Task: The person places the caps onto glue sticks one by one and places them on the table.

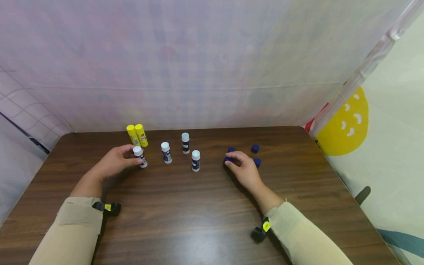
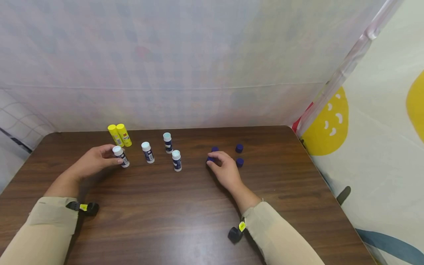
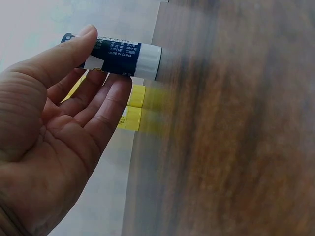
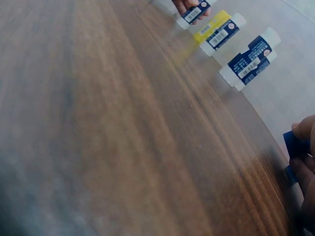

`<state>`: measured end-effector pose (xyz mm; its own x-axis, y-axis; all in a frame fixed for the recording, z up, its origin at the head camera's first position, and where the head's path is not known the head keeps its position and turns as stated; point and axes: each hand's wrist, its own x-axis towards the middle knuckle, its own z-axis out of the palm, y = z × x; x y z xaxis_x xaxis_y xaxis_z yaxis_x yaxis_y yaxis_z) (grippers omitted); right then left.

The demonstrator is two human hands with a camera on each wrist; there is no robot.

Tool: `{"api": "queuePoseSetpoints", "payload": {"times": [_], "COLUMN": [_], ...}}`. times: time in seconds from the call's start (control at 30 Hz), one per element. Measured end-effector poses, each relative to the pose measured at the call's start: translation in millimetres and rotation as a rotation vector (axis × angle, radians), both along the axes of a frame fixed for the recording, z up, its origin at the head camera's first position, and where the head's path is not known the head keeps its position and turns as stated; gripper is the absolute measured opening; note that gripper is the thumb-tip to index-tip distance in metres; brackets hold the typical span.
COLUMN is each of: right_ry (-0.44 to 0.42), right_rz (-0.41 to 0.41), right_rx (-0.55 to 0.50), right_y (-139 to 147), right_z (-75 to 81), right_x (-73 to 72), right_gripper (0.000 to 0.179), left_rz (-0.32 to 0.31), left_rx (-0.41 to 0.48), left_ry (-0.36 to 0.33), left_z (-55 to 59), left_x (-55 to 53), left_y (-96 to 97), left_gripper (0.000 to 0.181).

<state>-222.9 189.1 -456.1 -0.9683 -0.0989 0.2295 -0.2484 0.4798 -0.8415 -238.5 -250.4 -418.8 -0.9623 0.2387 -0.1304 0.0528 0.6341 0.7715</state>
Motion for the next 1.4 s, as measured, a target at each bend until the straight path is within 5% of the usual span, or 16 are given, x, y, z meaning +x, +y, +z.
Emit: {"api": "queuePoseSetpoints", "payload": {"times": [0.87,1.4], "right_ry": [0.043,0.068], "right_rz": [-0.024,0.058], "right_rx": [-0.099,-0.172], "right_y": [-3.5,-20.5], "right_z": [7.9,30.1], "right_x": [4.7,16.6], "right_gripper": [0.029,0.029], "left_rz": [-0.005,-0.057], "left_rx": [0.003,0.019], "left_ry": [0.060,0.073], "left_z": [12.9,24.8], "left_x": [5.7,12.3], "left_y": [9.1,17.1], "left_gripper": [0.056,0.052]}}
